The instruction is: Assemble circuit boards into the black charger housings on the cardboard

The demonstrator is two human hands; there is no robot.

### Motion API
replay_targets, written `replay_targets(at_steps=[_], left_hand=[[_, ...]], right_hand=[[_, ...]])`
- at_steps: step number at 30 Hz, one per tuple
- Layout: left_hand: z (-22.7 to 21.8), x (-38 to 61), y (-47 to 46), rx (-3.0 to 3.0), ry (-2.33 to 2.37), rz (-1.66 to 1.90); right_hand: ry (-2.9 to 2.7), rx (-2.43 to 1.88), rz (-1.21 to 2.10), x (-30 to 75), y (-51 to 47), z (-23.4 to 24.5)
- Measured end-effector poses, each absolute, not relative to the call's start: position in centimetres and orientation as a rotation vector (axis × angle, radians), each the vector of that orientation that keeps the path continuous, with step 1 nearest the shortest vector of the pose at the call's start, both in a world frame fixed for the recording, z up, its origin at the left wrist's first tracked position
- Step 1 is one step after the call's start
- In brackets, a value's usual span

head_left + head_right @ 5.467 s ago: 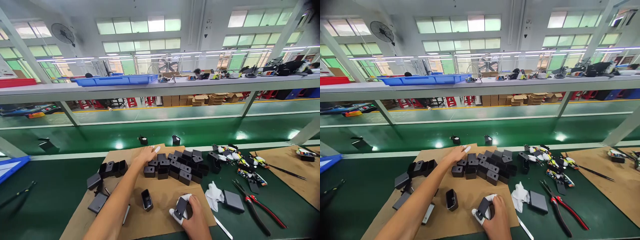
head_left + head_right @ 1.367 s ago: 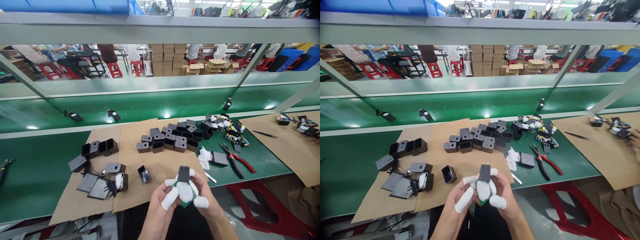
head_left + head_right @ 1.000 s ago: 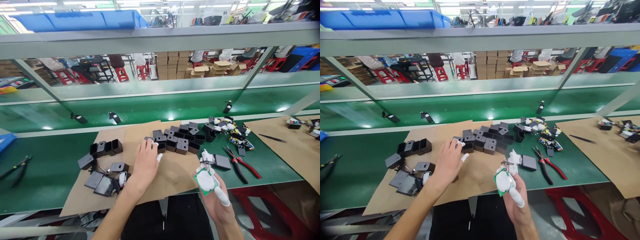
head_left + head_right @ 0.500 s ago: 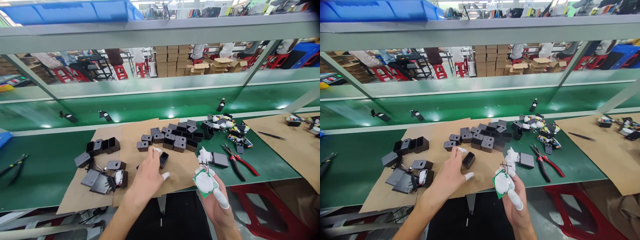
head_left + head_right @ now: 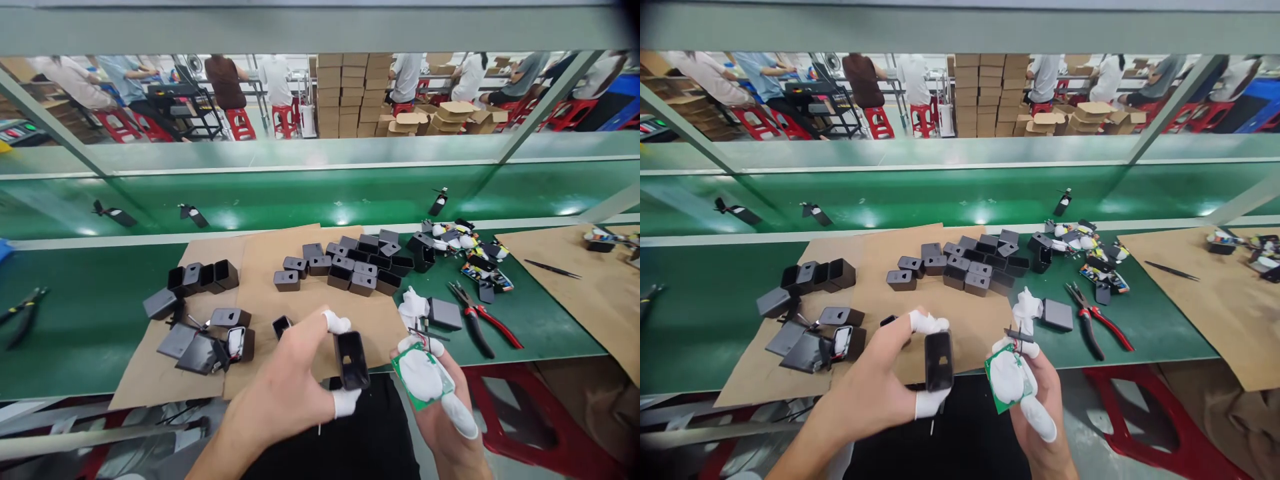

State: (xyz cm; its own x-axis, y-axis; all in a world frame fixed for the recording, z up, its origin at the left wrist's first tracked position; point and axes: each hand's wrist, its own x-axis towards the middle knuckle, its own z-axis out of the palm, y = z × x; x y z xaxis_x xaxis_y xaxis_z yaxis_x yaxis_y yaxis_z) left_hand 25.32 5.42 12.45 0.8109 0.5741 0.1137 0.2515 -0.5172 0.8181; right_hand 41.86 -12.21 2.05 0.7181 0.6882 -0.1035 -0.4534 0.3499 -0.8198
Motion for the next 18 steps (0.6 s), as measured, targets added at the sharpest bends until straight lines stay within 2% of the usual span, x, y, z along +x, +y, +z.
replay_targets(at_steps=[4,7,13,18], left_hand=[[13.4,23.7,3.8,2.101,0.545,0.539],[12.0,22.0,3.2,1.997,0.575,0.587],[7.3,20.9,1.4,0.922,0.456,0.566],[6.7,22.9,0.7,0.583,0.422,0.585]], right_hand=[[-0.291,-0.959,0.764,41.7,-12.4,2.3],[-0.35,-0.937,0.79,41.3,-12.4,2.7],[-0.386,-0.962,0.774,40.0,-12.9,3.0],[-0.442,-1.056,0.916,40.4,-13.3,4.2]])
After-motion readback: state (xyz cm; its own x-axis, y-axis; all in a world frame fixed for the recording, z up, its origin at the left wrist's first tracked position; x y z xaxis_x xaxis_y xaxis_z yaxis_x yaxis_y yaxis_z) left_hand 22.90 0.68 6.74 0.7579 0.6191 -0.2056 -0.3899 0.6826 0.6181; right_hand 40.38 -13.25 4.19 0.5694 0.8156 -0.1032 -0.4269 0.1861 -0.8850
